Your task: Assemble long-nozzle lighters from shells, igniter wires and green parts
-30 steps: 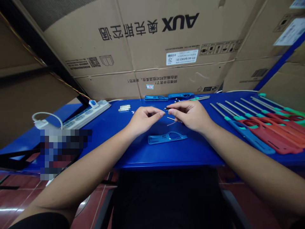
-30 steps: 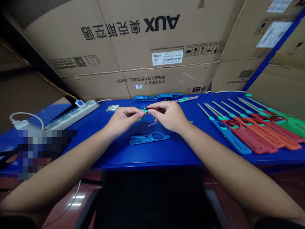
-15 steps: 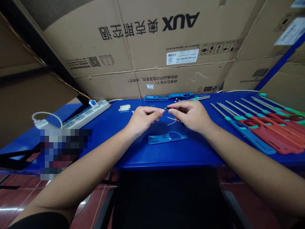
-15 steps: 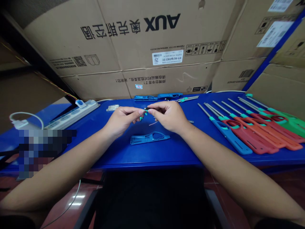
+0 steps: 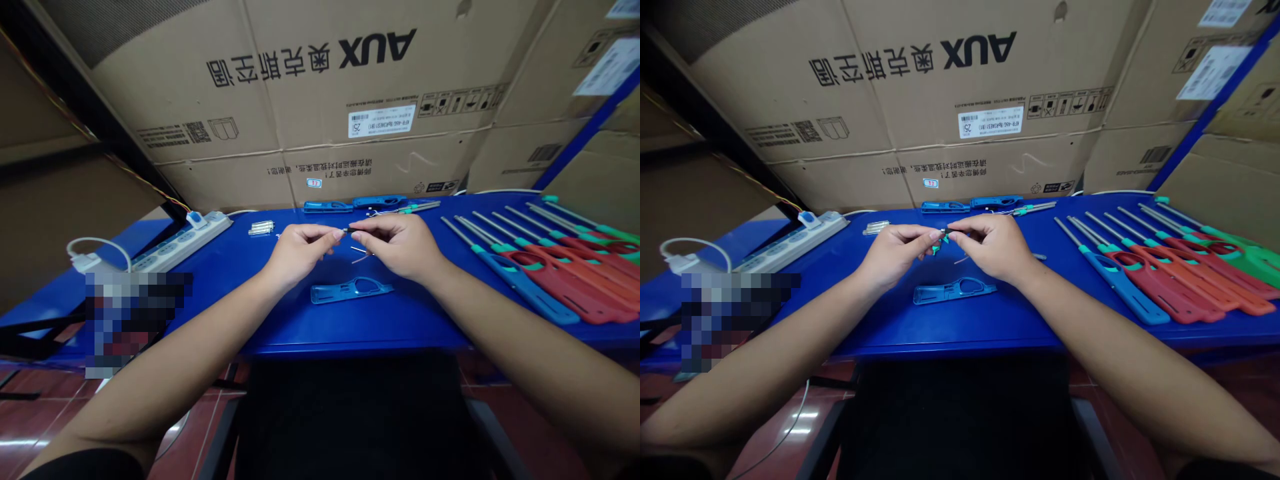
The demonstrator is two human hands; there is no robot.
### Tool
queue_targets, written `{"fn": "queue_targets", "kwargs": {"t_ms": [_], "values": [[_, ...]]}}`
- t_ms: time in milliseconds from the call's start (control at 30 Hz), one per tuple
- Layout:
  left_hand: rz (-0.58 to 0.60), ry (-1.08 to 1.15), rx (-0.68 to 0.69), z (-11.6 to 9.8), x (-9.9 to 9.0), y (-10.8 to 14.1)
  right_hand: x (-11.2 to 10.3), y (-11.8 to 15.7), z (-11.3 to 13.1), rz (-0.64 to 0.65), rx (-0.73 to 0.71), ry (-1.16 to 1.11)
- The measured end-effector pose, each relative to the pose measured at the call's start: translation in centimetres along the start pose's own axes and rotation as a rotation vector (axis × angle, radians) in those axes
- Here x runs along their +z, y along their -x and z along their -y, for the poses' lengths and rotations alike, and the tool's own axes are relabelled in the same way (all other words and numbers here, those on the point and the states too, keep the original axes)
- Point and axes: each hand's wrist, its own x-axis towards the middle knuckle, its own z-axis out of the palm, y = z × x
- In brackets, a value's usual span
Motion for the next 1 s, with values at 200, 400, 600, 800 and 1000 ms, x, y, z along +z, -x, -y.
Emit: {"fn": "queue_targets", "kwargs": {"t_ms": [200, 400, 600, 800, 1000], "values": [[-0.018, -0.028, 0.055, -0.11, 0.07, 0.09, -0.06, 0.02, 0.2, -0.003, -0.006, 0.016], [-0.023, -0.11, 0.128, -0.12, -0.01, 0.11, -0.04, 0.07, 0.09, 0.0, -0.001, 0.028], [-0.006, -0.255, 0.289, -0.14, -0.34, 0.05, -0.17, -0.01, 0.15, 0.058, 0.02, -0.009], [-0.006, -0.376, 0.406, -0.49, -0.55, 0.17, -0.34, -0.21, 0.03, 0.118, 0.086, -0.105], [0.024, -0.44, 0.491, -0.46, -0.62, 0.12, -0.51, -0.38, -0.11, 0.174, 0.208, -0.243]]}}
